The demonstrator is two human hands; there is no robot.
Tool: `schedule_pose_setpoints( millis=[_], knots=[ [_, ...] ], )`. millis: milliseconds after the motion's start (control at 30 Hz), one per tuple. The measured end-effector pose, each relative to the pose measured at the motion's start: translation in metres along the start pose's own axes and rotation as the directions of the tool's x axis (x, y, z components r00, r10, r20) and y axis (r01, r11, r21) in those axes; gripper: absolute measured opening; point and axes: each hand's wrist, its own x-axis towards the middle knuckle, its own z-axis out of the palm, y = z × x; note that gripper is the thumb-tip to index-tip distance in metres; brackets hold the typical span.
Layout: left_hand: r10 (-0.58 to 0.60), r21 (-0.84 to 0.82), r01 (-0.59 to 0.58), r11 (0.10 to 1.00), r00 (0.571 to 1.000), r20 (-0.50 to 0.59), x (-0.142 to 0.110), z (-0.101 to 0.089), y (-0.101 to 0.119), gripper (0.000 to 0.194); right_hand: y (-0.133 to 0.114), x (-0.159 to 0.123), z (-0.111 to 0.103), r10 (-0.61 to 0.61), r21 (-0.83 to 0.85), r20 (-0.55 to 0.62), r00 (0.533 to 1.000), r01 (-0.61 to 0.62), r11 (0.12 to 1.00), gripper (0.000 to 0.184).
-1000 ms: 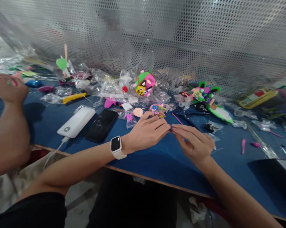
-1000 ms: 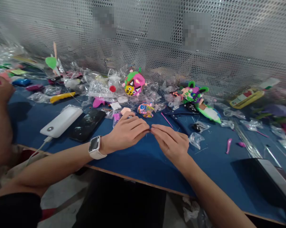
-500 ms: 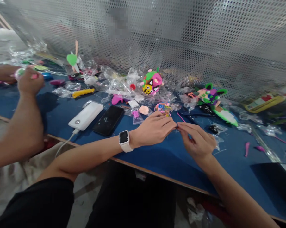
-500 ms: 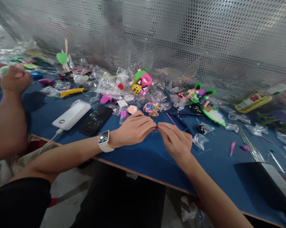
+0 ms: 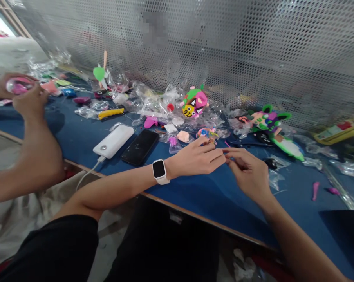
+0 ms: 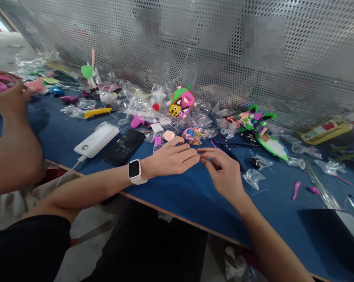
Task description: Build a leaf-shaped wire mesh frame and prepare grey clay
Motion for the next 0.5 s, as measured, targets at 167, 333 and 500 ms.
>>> schedule_pose_setpoints(
  millis=[167,333,500],
  knots=[
    [-0.069,-0.021,0.071,0.997,0.995,0.070,-0.001,0.006,0.001,0.021,0.009,-0.004,0.004,-0.074,-0.065,-0.107,0.992,0.067,0.996,0.007],
    [-0.079,-0.043,0.081,0.996,0.995,0.057,-0.005,0.013,0.003,0.020,0.011,-0.012,0.006,-0.226,-0.285,-0.116,0.967,0.185,0.940,0.017],
    [-0.085,-0.020,0.086,0.996,0.995,0.045,-0.006,0.009,0.005,0.018,0.004,-0.014,0.010,-0.228,-0.311,-0.168,0.959,0.168,0.935,0.020]
  ],
)
